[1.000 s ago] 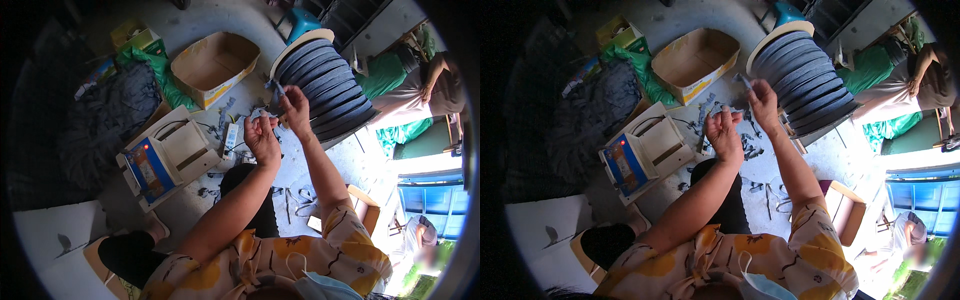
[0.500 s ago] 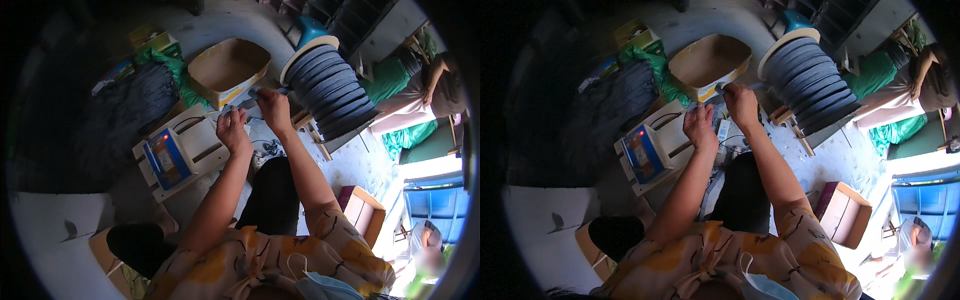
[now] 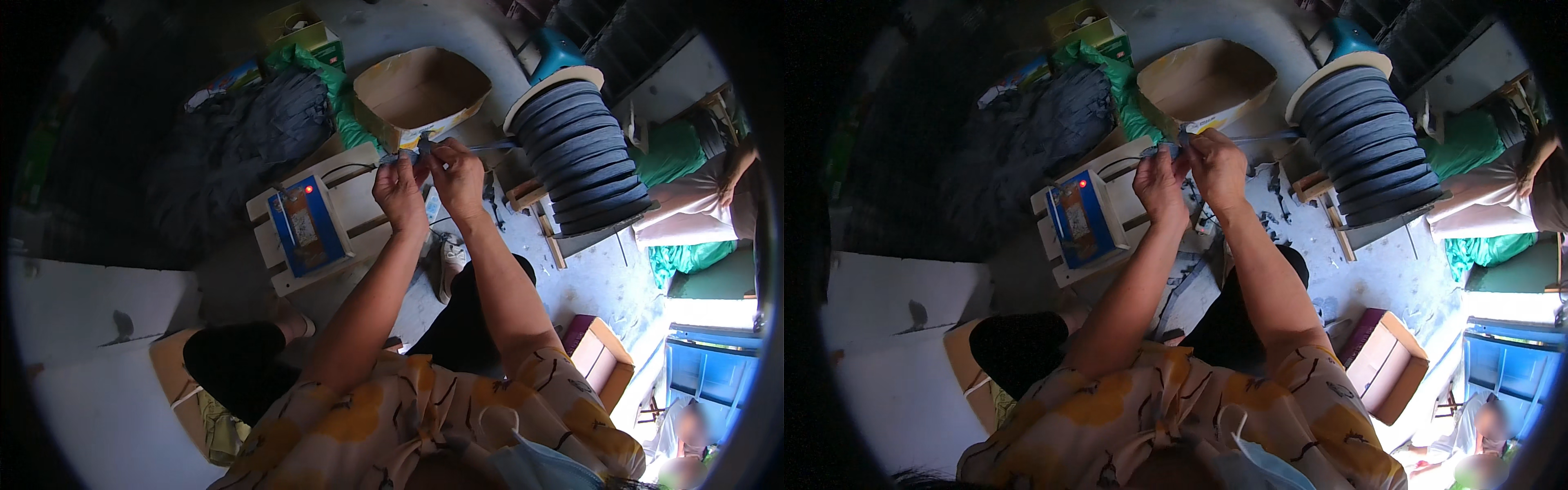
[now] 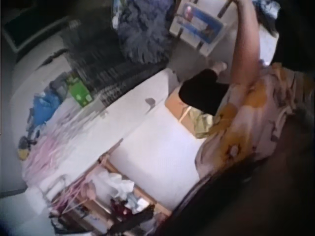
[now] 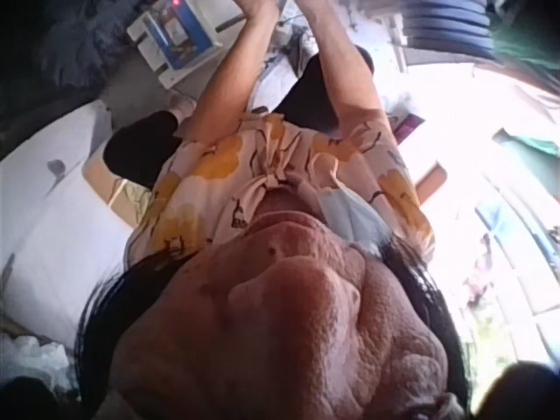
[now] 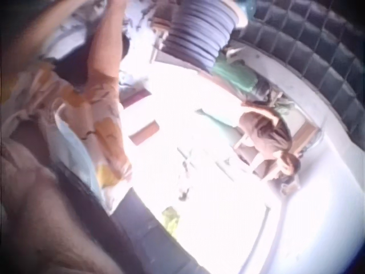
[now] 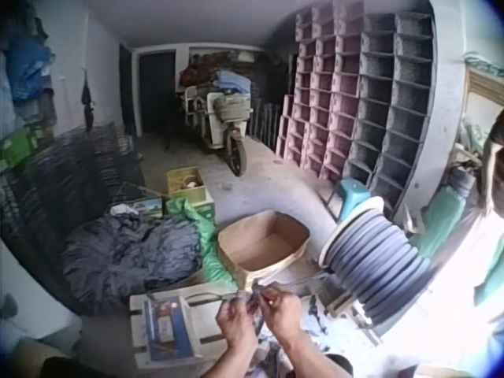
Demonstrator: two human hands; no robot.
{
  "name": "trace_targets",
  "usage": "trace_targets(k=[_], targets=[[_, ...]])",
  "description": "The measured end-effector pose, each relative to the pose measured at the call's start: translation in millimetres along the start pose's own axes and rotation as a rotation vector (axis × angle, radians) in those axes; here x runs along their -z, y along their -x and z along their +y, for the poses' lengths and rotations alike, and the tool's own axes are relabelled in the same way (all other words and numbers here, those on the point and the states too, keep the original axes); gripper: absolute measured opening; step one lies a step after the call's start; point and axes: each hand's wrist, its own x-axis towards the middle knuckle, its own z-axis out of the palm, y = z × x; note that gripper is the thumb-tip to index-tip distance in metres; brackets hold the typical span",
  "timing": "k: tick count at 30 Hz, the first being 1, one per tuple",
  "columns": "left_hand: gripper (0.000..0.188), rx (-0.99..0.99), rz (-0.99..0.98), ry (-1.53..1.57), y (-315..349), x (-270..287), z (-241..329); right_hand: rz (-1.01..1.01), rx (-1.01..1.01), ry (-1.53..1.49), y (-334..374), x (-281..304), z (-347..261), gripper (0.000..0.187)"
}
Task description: The person collects grey fabric strips, aligns them, and uses a heat-sealing machine to bind them together, repeating this process to form a bundle.
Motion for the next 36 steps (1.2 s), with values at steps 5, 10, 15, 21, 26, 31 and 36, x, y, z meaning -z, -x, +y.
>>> trace_targets(k=[5, 10, 15, 21, 26, 31, 36], targets=[[0.017, -0.005, 0.074, -0.036, 3, -2, 14, 0.017, 0.228, 0.167, -2, -9, -17, 0.011], [0.022, -0.008, 0.066, -0.125, -3, 9, 24, 0.002, 0.345, 0.347, -2, -19, -29, 0.023], [0.025, -0.006, 0.073, -0.201, -4, 18, 33, -0.07, 0.391, 0.378, 4, -22, -36, 0.032], [0.03, 0.056, 0.081, -0.238, -5, 18, 43, -0.113, 0.392, 0.416, 6, -22, -43, 0.036], [0.036, 0.038, 0.036, -0.213, 1, 14, 50, -0.201, 0.372, 0.457, 12, -26, -45, 0.033], [0.031, 0.104, 0.065, -0.027, -9, 14, 47, -0.145, 0.303, 0.287, 14, -25, -46, 0.038], [0.033, 0.131, 0.106, 0.026, -14, 12, 42, -0.18, 0.279, 0.119, 10, -10, -33, 0.046]])
